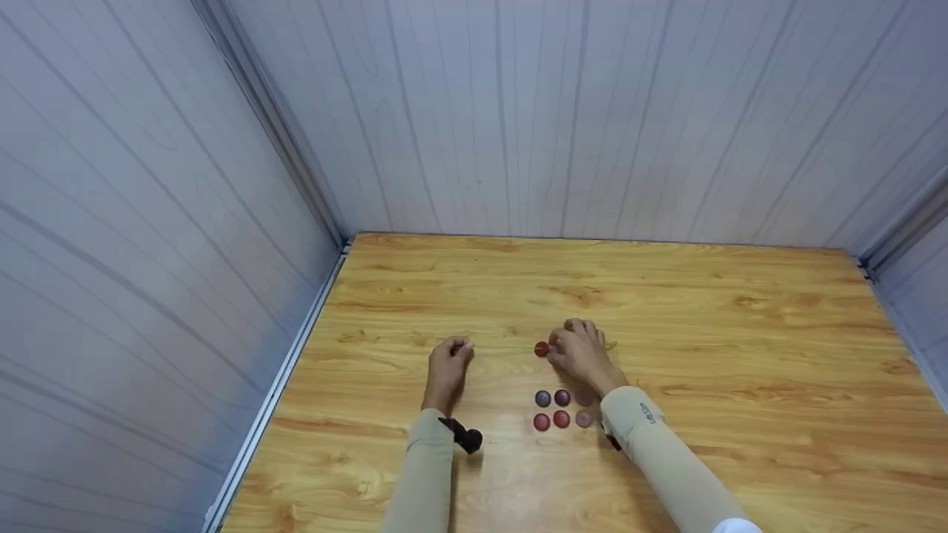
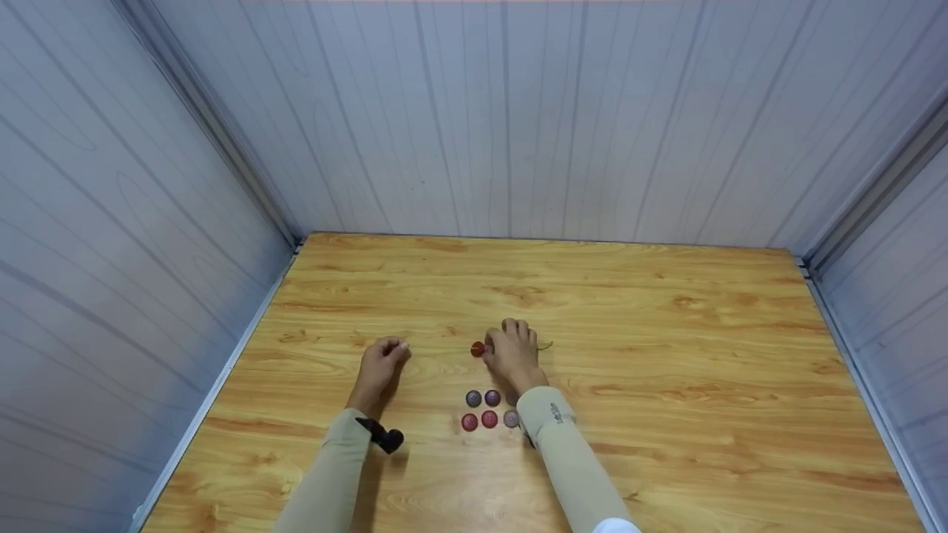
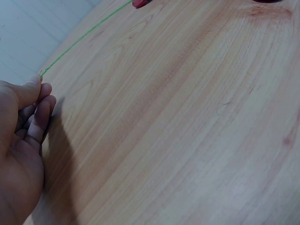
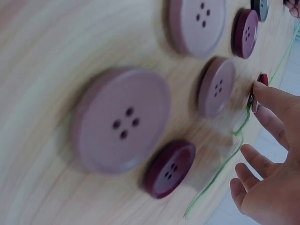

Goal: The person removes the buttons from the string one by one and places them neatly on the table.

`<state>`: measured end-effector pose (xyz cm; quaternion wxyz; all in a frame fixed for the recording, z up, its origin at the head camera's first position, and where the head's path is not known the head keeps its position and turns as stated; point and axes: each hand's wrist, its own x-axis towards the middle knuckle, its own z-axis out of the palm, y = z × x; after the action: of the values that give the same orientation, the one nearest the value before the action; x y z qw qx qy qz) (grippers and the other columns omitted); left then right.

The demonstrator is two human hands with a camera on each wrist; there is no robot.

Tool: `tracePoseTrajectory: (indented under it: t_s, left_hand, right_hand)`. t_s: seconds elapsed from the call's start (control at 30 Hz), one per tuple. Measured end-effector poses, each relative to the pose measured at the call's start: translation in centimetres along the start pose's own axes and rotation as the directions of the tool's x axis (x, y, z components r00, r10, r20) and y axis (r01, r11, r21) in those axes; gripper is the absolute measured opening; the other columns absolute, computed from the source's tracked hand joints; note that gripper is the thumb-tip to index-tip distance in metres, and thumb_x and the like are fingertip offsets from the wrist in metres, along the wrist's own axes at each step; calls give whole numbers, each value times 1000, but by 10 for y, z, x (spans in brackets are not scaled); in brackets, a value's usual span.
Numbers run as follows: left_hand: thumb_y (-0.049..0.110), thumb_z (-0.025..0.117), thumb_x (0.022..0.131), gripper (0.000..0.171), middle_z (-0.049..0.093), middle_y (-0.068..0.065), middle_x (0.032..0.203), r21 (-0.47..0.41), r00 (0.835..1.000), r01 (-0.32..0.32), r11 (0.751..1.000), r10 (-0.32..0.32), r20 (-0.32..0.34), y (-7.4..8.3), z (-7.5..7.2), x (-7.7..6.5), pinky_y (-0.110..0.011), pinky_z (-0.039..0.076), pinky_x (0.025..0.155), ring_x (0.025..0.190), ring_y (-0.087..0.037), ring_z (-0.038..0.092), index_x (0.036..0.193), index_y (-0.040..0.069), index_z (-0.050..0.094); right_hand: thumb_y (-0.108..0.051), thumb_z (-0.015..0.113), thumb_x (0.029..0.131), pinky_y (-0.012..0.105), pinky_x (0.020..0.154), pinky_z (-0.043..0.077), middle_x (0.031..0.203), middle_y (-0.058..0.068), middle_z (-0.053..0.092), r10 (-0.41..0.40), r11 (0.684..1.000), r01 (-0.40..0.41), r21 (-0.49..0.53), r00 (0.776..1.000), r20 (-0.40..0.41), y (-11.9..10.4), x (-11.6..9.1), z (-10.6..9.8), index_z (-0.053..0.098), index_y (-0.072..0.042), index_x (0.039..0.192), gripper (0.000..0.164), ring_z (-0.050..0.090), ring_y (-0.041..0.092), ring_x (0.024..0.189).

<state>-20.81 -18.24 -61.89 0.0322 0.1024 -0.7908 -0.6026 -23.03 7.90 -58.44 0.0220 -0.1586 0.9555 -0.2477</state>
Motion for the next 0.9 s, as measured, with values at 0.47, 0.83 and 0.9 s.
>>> tracePoseTrajectory:
  t_s: [0.47, 0.83, 0.9]
  left_hand:
    - [15, 61, 94, 14, 63, -7, 85, 8, 1000, -9, 1000, 9, -21, 0, 0, 1, -26, 48, 73, 80, -15, 57, 97, 2, 67]
    - [13, 60, 95, 15, 64, -10, 87, -10, 1000, -9, 1000, 9, -11, 1, 0, 1, -26, 47, 72, 79, -16, 57, 97, 0, 67]
    - [13, 60, 95, 15, 64, -11, 86, -11, 1000, -9, 1000, 9, -8, 0, 0, 1, -26, 47, 71, 78, -16, 56, 97, 1, 67]
  right_hand:
    - [-27, 69, 89, 57, 100, 25, 133, 24, 48, -14, 999, 16, 33, 998, -66, 14, -5, -8, 67, -10, 103, 22, 36, 43, 125]
    - [-27, 66, 91, 60, 101, 24, 132, 23, 48, 21, 1000, -20, 16, 995, -95, 29, -10, -15, 67, -10, 102, 21, 35, 43, 125]
    - [-27, 66, 90, 60, 101, 24, 132, 24, 48, 29, 999, -27, 21, 994, -103, 32, -11, -17, 67, -9, 101, 20, 35, 44, 125]
